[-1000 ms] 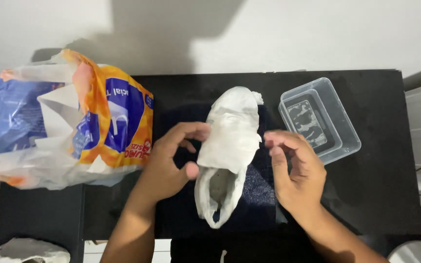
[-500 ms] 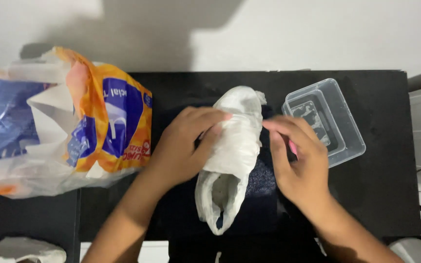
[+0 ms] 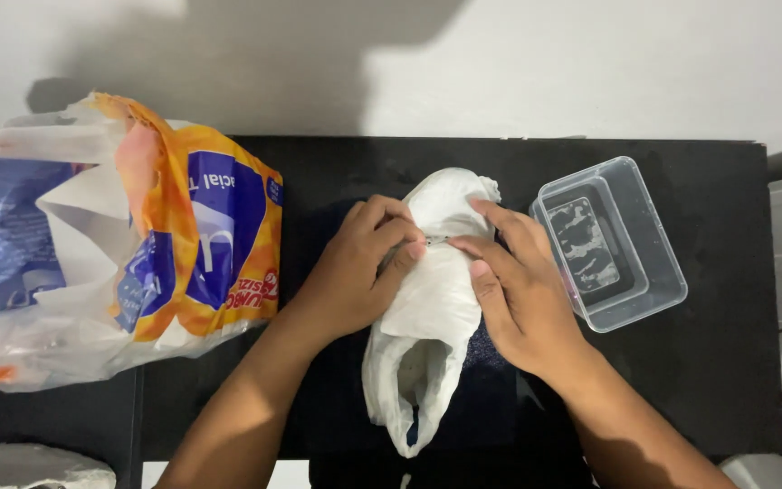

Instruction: Wrapping a damp white sneaker with tissue paper to prevent yellowing during the drying process.

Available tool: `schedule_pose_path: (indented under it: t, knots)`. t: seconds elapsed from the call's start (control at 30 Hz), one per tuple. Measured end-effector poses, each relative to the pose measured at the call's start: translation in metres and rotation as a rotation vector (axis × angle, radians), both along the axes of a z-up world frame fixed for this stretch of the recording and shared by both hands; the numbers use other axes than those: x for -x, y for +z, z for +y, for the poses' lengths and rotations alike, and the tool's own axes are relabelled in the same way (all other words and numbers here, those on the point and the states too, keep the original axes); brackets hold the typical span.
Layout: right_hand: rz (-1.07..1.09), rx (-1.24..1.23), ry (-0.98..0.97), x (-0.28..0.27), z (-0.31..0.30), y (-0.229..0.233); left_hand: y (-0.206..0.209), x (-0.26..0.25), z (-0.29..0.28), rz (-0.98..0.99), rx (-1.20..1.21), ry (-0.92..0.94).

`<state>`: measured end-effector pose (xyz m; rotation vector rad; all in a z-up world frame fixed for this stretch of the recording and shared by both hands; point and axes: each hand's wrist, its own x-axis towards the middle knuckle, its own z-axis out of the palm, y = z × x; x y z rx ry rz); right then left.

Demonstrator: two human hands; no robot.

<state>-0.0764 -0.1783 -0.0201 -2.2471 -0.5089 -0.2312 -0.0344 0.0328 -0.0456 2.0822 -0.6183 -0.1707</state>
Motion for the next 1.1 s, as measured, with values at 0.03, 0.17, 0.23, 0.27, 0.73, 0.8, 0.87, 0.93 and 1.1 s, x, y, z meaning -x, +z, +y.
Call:
schedule_pose_path:
  t: [0.03, 0.17, 0.23, 0.27, 0.73, 0.8, 0.87, 0.93, 1.1]
  knots:
    - [0.014, -0.036, -0.001, 0.001, 0.000, 0.000, 0.000, 0.000, -0.001, -0.020, 0.016, 0.013]
    - [0.067, -0.142, -0.012, 0.001, 0.002, -0.002, -0.005, 0.001, -0.004, -0.058, 0.051, 0.037]
    - [0.056, -0.131, -0.024, 0.002, 0.000, 0.001, -0.006, 0.004, -0.005, -0.035, 0.064, 0.046]
    - [0.038, -0.121, -0.033, 0.000, 0.000, 0.003, -0.006, 0.004, -0.006, -0.019, 0.076, 0.058]
    - [0.299, 0.085, 0.158, -0.037, 0.005, 0.037, -0.010, 0.002, 0.006, 0.085, 0.091, 0.016]
    - [0.298, 0.126, 0.166, -0.039, 0.006, 0.035, -0.017, 0.000, 0.003, 0.062, 0.098, 0.000]
    - [0.270, 0.235, 0.165, -0.040, 0.005, 0.023, -0.024, -0.001, -0.001, 0.050, 0.076, 0.060]
    - [0.231, 0.275, 0.173, -0.041, 0.003, 0.017, -0.025, -0.001, -0.002, 0.052, 0.075, 0.100]
    - [0.186, 0.260, 0.148, -0.043, -0.003, 0.021, -0.019, 0.003, -0.007, 0.069, 0.151, 0.222]
